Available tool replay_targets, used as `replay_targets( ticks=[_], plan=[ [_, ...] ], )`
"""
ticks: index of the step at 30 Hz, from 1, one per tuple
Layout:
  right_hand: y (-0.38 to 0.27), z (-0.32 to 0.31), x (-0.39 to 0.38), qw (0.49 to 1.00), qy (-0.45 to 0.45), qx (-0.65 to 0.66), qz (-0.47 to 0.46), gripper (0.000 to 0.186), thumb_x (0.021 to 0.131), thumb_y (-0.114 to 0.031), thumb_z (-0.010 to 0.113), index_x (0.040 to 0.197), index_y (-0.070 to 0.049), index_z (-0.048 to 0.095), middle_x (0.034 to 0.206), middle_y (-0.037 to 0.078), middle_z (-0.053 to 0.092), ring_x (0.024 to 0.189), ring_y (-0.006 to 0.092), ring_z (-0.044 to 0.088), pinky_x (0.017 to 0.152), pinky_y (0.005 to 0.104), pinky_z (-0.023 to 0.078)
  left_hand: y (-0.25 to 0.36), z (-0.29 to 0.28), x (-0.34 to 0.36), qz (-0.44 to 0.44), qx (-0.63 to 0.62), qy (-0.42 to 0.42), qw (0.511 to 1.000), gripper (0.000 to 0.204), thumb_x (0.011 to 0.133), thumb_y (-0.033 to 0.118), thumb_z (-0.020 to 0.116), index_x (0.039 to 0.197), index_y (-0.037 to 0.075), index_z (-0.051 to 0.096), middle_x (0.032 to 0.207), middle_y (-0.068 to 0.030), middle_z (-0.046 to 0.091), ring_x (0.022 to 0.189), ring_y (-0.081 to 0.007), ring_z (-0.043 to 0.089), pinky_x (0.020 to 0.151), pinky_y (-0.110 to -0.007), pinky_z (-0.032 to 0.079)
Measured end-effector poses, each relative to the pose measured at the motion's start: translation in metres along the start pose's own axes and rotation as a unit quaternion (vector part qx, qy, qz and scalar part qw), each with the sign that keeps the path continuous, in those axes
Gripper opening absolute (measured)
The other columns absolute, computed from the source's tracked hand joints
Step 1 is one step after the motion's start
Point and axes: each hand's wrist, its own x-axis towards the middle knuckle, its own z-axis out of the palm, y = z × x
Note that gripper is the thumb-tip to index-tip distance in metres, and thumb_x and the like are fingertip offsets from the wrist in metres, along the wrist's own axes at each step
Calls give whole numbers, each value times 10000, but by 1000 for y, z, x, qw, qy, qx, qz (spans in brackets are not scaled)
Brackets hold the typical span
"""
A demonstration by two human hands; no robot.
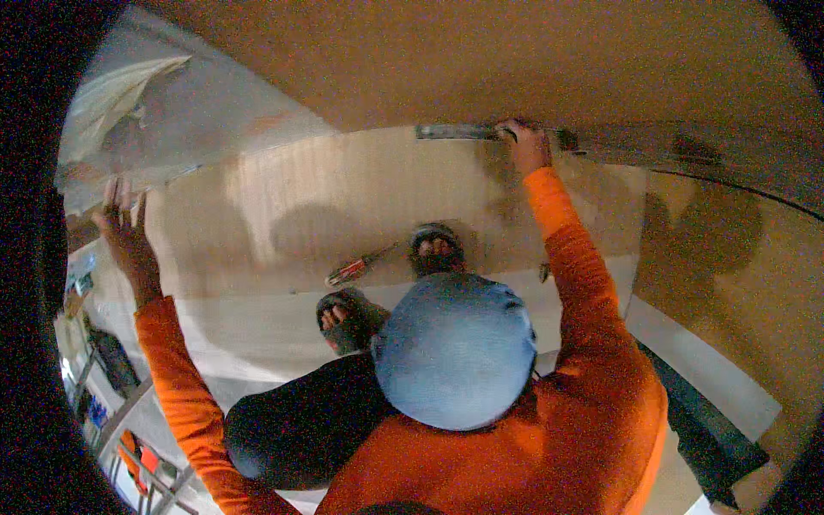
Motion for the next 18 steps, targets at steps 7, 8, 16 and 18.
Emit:
replay_targets(
  ticks=[7,8,16,18],
  plan=[
    [69,3,-10,973,-5,230,-14,215,909,-131,689,1083,-11,726,1015,71,749,944,137,684,821,308,546,2,-3,8,5,-9,-4,1000,746,1045,598,323,1478,-4,395,1534,-175,412,1432,-304,401,1169,-478,363],
    [68,7,-10,971,-14,239,-16,220,913,-140,689,1084,-6,725,1016,60,749,949,126,679,826,298,542,3,-5,8,3,-10,-2,1000,747,1044,598,327,1481,-4,388,1536,-175,410,1436,-303,398,1170,-477,361],
    [38,-6,-3,992,-72,103,18,219,936,-244,679,1111,-120,721,1063,114,741,1026,286,692,898,388,521,-4,-9,11,-4,-19,-8,1000,764,1035,609,341,1489,-5,369,1546,-175,403,1433,-301,404,1170,-475,359],
    [18,-15,-4,998,-53,34,-31,221,933,-251,678,1116,-135,721,1080,138,731,1016,331,687,895,411,524,-5,-10,10,0,-12,-11,1000,765,1036,609,337,1489,-8,367,1545,-177,403,1433,-301,403,1171,-475,360]
  ],
)
